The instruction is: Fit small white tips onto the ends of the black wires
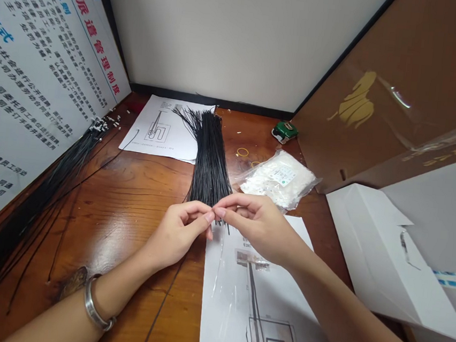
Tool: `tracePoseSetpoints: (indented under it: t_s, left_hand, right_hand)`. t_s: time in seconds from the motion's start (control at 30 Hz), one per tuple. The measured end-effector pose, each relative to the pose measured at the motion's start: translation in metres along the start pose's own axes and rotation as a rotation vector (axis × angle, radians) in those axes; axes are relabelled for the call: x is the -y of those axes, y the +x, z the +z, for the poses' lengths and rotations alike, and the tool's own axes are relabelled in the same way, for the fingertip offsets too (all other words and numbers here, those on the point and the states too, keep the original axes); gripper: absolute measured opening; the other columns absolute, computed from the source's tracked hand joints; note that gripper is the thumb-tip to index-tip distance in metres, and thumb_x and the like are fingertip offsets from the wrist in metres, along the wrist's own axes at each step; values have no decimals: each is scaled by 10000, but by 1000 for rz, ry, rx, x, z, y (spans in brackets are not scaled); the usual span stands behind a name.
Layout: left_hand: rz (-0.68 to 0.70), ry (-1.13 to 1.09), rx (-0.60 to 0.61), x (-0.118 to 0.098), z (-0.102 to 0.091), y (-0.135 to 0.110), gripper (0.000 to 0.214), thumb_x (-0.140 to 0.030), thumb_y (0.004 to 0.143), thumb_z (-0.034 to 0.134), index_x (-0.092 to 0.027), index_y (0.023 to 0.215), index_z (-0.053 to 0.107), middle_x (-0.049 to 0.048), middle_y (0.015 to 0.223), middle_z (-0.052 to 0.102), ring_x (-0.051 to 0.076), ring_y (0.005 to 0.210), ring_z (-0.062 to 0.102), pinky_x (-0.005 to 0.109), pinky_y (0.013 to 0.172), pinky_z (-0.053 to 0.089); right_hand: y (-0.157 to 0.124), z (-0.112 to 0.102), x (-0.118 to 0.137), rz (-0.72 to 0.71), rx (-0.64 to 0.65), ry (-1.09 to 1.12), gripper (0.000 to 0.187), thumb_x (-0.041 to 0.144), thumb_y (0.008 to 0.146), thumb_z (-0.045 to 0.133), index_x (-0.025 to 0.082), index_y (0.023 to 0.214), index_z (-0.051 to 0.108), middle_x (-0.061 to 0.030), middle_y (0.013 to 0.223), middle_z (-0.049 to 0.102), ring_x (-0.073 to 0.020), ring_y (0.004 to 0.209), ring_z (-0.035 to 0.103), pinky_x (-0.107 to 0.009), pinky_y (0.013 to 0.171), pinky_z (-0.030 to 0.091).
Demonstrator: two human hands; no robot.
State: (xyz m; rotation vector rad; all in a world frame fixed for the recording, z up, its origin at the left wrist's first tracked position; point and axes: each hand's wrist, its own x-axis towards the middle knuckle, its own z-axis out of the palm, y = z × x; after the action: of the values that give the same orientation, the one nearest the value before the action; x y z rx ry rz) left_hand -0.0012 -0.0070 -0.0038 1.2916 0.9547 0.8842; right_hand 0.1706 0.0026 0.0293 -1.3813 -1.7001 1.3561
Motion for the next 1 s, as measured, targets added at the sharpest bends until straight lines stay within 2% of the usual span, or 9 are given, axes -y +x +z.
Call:
tracePoseSetpoints:
  t_s: [0.13, 0.23, 0.3, 0.37, 0.47, 0.57, 0.63, 0.83, 1.0]
  left_hand:
    - [-20, -3, -38, 0, -1, 1, 198, -329, 849, 566, -155, 769, 618, -18, 589, 605, 95, 537, 498, 232, 581, 393]
    - [-12, 21, -50, 0, 0, 2, 190, -308, 842, 574, -151, 742, 611, -11, 588, 608, 101, 553, 514, 235, 595, 397]
    - [-10, 28, -50, 0, 1, 2, 177, -290, 836, 582, -146, 738, 613, -5, 591, 612, 105, 569, 523, 236, 601, 395]
    - [-11, 31, -48, 1, 1, 2, 167, -279, 830, 591, -143, 735, 615, 0, 598, 616, 108, 581, 528, 237, 602, 392]
    - [-10, 39, -37, 2, 0, 2, 165, -280, 831, 596, -141, 745, 620, 1, 608, 616, 108, 588, 528, 238, 603, 389]
    - [-14, 59, -29, 2, 0, 2, 170, -292, 837, 595, -140, 768, 629, 0, 616, 617, 103, 584, 520, 236, 598, 385]
    - [-20, 64, -32, 1, 1, 2, 173, -297, 839, 594, -139, 782, 634, -1, 620, 620, 104, 593, 530, 235, 608, 393]
    - [-40, 48, -50, 1, 3, 3, 164, -297, 832, 593, -144, 833, 652, 1, 621, 634, 116, 601, 553, 248, 626, 417]
    - [-34, 36, -52, 1, 3, 3, 150, -290, 823, 602, -146, 831, 643, -4, 595, 632, 113, 578, 547, 252, 619, 411]
  right_hand:
    - [-1, -3, 3, -28, -26, -64, 215, 358, 823, 584, 185, 850, 710, -28, 670, 631, -128, 529, 506, -252, 447, 364]
    - [-1, -22, 6, -32, -136, -213, 248, 386, 820, 578, 184, 880, 708, -11, 622, 596, -107, 458, 429, -247, 417, 320]
    - [-1, -42, 6, -22, -240, -432, 219, 360, 813, 573, 197, 839, 717, 4, 552, 553, -113, 453, 422, -250, 429, 314]
    - [-1, -60, 2, 77, -315, -658, 179, 316, 793, 572, 222, 815, 722, 17, 496, 520, -130, 454, 439, -258, 443, 317]
    - [0, -77, -7, 229, -268, -828, 174, 215, 751, 556, 248, 803, 720, 20, 505, 555, -144, 474, 485, -259, 459, 345]
    - [4, -82, -16, 266, -177, -855, 214, 184, 740, 530, 253, 817, 717, 19, 532, 578, -142, 481, 503, -252, 456, 351]
    - [6, -81, -20, 265, -159, -874, 208, 193, 735, 537, 254, 819, 717, 15, 550, 587, -147, 502, 522, -250, 461, 356]
    - [8, -84, -25, 360, -279, -1010, 255, 169, 690, 577, 267, 867, 732, -14, 596, 642, -209, 624, 588, -279, 521, 382]
    - [10, -85, -28, 332, -266, -988, 308, 179, 709, 587, 277, 957, 741, -21, 657, 675, -228, 703, 613, -288, 567, 409]
